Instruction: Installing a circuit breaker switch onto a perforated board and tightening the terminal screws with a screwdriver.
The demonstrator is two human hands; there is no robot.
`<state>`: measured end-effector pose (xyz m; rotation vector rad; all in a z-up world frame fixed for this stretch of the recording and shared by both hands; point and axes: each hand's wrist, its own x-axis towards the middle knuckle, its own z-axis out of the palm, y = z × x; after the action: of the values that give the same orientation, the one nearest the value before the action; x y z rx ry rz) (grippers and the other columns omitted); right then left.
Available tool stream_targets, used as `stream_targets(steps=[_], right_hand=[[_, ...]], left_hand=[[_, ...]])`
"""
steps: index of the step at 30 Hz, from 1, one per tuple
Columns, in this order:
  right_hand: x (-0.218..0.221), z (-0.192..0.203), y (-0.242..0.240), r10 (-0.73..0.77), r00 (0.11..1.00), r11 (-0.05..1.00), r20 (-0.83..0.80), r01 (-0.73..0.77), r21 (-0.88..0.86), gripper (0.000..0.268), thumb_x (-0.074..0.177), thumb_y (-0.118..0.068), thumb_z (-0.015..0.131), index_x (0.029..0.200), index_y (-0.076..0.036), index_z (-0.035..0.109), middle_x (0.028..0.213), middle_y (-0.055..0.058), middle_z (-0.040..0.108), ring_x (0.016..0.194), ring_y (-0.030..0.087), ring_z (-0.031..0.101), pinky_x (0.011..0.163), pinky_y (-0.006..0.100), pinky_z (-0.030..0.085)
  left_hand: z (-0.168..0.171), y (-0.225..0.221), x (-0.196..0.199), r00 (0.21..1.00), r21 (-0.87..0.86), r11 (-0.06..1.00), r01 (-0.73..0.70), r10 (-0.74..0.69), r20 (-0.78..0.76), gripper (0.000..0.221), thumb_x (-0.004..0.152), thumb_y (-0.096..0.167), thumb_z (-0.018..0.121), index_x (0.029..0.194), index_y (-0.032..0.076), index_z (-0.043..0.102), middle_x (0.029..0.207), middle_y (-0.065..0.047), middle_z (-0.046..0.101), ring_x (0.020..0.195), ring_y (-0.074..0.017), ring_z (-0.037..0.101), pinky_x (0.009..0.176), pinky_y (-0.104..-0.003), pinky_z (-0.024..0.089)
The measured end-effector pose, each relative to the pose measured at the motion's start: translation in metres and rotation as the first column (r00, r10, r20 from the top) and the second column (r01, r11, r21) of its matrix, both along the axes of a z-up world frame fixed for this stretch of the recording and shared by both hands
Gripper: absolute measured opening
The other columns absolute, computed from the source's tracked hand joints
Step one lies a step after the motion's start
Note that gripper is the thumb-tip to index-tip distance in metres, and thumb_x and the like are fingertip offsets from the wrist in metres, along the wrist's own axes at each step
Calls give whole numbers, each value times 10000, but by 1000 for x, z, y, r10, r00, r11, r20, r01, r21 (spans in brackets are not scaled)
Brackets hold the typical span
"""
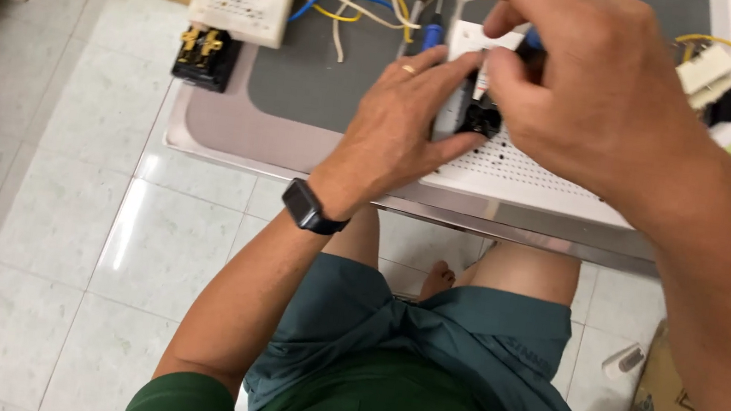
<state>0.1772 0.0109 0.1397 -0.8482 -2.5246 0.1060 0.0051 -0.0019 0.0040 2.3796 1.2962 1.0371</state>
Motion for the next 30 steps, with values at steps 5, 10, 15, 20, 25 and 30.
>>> stream_targets(steps=[5,10,15,20,25,30], right_hand=[[5,-2,2,38,997,999,-62,-36,38,241,1004,110,580,1231,61,642,991,174,676,715,284,616,654,416,477],[-1,2,-1,6,998,999,-58,-8,-42,376,859,58,552,1226,8,622,1018,159,675,580,220,544,606,384,426],[-1,10,-3,85,994,994,-62,-89,-63,418,824,148,496,1212,39,607,1041,147,644,724,241,562,630,371,427],[-1,4,-3,77,996,996,-35,-79,-39,343,863,103,520,1188,35,604,887,118,639,736,293,582,658,416,418],[2,6,-4,52,998,999,21,-52,-3,325,895,91,536,1176,10,677,776,91,597,612,225,521,570,376,406],[6,2,-3,6,996,995,89,-16,101,259,899,28,596,1135,-54,666,844,65,624,674,248,542,600,380,413]], left_hand=[[0,1,2,1000,5,1000,5,-5,3,728,906,350,787,1432,50,382,1391,-128,575,1354,-417,444,1082,-535,383],[12,-4,3,999,-39,999,17,-15,37,634,891,313,758,1369,47,438,1299,-185,613,1326,-469,438,1051,-546,366],[7,-1,4,1000,-22,1000,1,0,21,679,893,341,766,1406,67,416,1363,-134,590,1336,-439,459,1054,-512,383],[18,-5,6,1000,-25,1000,13,-12,25,567,880,330,755,1315,79,492,1286,-138,629,1291,-468,474,997,-518,396],[21,-7,5,1000,-66,998,16,-15,20,620,891,330,753,1375,125,425,1313,-127,613,1316,-471,457,1017,-510,384],[18,-6,6,1000,-46,999,14,-13,28,606,900,331,750,1376,122,438,1320,-119,616,1322,-461,454,1027,-518,385]])
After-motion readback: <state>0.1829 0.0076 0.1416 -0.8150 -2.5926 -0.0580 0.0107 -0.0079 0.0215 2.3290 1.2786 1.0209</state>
